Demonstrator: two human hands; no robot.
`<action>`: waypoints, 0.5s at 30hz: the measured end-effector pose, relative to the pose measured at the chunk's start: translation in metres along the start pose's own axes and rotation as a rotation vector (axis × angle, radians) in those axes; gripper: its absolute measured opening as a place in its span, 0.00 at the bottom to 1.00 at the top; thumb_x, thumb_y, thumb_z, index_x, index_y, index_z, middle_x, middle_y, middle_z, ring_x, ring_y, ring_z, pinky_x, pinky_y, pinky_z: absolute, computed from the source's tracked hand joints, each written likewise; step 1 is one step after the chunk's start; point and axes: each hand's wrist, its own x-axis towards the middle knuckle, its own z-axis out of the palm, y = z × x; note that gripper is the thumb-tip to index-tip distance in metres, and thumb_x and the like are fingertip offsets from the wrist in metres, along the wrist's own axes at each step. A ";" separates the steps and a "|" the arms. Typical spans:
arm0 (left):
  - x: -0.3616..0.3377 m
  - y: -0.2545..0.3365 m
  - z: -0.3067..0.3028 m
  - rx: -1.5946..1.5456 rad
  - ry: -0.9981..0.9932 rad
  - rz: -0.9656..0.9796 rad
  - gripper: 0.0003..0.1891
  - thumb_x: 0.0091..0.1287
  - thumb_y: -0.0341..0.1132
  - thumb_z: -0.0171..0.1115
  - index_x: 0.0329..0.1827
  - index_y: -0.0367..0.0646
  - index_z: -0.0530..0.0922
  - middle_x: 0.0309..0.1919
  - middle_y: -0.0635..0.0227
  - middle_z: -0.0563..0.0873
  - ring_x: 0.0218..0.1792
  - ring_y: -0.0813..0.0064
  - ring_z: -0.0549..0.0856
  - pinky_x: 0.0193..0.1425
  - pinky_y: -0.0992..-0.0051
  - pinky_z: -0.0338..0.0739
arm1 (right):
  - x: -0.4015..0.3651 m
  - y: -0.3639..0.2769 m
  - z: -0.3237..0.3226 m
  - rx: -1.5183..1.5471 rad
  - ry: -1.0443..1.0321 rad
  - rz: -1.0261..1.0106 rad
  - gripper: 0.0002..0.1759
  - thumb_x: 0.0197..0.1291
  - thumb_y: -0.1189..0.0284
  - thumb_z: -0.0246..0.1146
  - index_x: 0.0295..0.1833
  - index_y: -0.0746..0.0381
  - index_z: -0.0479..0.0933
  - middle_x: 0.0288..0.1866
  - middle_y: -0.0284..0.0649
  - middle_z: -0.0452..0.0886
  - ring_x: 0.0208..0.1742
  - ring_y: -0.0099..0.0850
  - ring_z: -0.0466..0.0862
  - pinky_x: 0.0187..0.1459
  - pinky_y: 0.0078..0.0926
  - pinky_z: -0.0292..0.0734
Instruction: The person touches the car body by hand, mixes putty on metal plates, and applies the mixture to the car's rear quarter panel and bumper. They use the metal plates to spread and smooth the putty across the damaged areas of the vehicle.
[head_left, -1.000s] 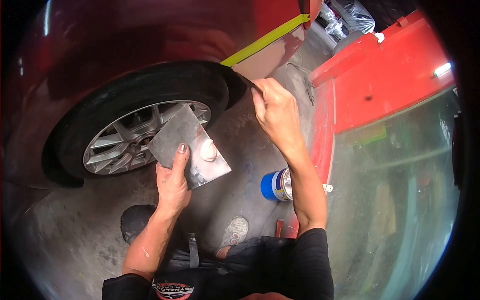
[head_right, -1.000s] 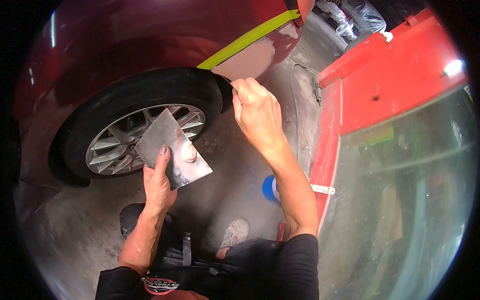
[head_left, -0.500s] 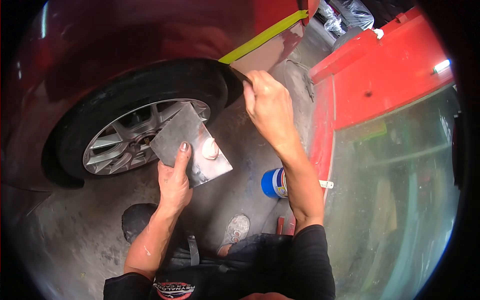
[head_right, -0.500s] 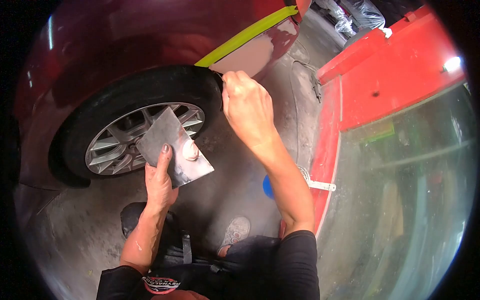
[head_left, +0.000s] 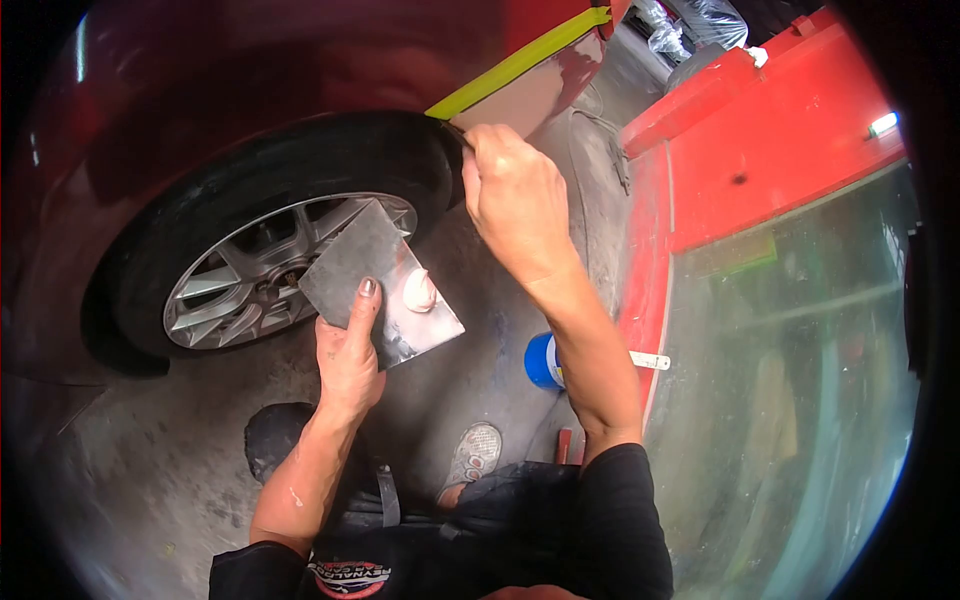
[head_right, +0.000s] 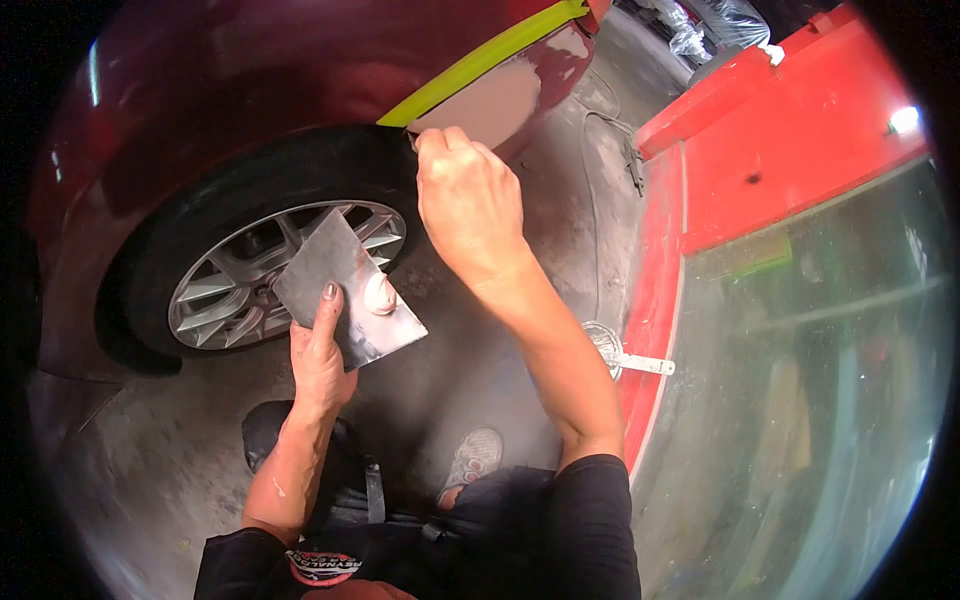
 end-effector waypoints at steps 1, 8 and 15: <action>0.001 -0.001 -0.001 0.004 0.006 0.006 0.18 0.74 0.38 0.62 0.62 0.37 0.77 0.55 0.67 0.83 0.54 0.76 0.81 0.62 0.72 0.73 | 0.001 -0.001 0.001 -0.005 -0.003 0.008 0.05 0.61 0.77 0.62 0.42 0.65 0.78 0.36 0.50 0.81 0.38 0.55 0.82 0.40 0.48 0.78; 0.000 0.005 0.005 -0.049 0.001 -0.011 0.19 0.74 0.38 0.62 0.62 0.37 0.76 0.54 0.65 0.84 0.53 0.74 0.83 0.59 0.71 0.77 | -0.056 0.040 -0.015 0.356 -0.263 0.097 0.12 0.63 0.80 0.59 0.52 0.67 0.77 0.42 0.51 0.80 0.40 0.50 0.83 0.43 0.42 0.79; 0.005 -0.003 0.003 -0.217 -0.149 -0.570 0.20 0.72 0.37 0.63 0.63 0.37 0.75 0.50 0.63 0.86 0.48 0.70 0.88 0.56 0.66 0.84 | -0.083 0.042 -0.031 0.156 -0.191 -0.320 0.33 0.53 0.79 0.61 0.69 0.58 0.74 0.60 0.49 0.77 0.57 0.48 0.78 0.61 0.45 0.75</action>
